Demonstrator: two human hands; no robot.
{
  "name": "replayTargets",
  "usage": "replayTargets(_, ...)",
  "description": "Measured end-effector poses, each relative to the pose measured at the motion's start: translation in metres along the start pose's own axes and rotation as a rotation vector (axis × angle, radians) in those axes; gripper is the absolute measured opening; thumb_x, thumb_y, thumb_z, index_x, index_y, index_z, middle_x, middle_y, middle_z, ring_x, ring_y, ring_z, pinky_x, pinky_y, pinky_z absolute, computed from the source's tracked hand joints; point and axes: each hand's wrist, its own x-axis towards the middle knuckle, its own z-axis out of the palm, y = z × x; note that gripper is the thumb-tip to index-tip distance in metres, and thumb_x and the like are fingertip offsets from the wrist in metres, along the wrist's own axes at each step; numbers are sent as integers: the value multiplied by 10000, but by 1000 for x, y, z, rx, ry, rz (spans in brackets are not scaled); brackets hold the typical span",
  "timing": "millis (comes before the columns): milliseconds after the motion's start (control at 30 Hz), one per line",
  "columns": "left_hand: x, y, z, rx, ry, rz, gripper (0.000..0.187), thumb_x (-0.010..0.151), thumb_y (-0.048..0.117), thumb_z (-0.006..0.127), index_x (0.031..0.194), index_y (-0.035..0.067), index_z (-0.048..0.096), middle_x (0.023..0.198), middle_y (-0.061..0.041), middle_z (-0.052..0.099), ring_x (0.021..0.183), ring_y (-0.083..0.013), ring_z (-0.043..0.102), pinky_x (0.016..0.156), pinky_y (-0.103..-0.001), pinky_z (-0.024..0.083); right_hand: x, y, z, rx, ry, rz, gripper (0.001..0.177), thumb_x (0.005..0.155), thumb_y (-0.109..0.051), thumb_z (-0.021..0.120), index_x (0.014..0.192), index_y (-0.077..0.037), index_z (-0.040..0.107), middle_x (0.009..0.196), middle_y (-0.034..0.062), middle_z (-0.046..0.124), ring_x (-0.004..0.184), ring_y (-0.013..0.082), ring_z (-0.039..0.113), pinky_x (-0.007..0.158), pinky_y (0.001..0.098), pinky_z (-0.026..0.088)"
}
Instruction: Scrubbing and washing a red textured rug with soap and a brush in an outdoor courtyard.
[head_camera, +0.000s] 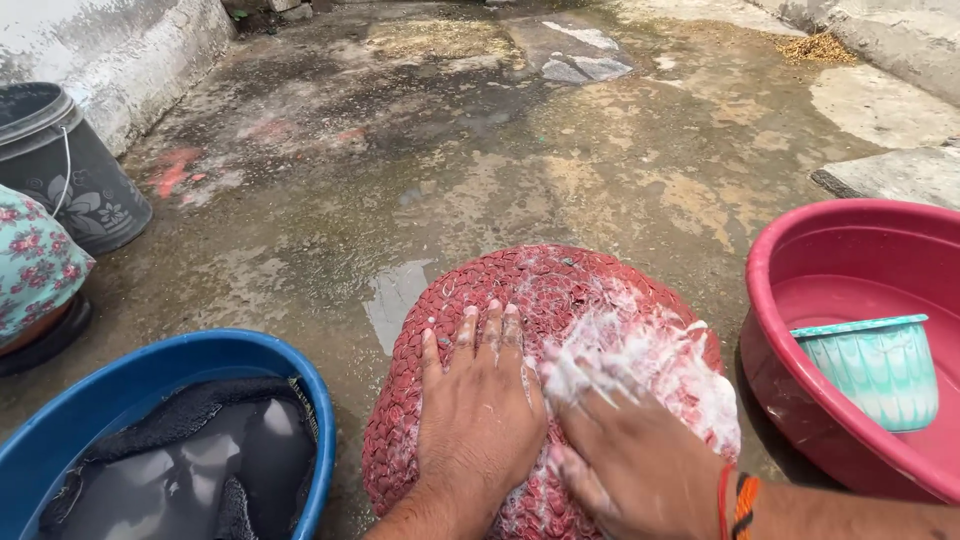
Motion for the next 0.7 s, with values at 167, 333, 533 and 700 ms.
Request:
replayTargets(167,-3,-1,1,14,33,8,649,932,272,415,1522,7,374,1622,-182,333,1521,-360,242,1176,-638,92,15,63,-22,42,-266,282,600,1044,-367,387,1499,24,389,1544,263,415,1457,371,406,1213,468,303)
replayTargets(333,-1,0,-1,9,5,-10,635,947,274,396,1525,15,368,1636,-175,313,1528,-355,228,1164,-618,76,-44,12,6,-224,277,37,645,1062,-457,310,1512,1,370,1581,238,371,1480,337,339,1229,517,202)
replayTargets(533,-4,3,-3,5,-26,-21,634,955,275,372,1540,30,352,1641,-162,307,1528,-341,218,1166,-619,64,-31,71,14,75,-60,575,680,1031,-359,469,1500,111,324,1567,309,295,1487,437,246,1173,490,220)
replayTargets(700,-3,2,-1,8,-37,-41,634,955,285,371,1540,41,355,1636,-159,310,1537,-328,213,1174,-610,66,-43,6,3,-12,43,-71,609,1040,-451,442,1448,0,426,1555,243,407,1501,355,329,1198,480,232)
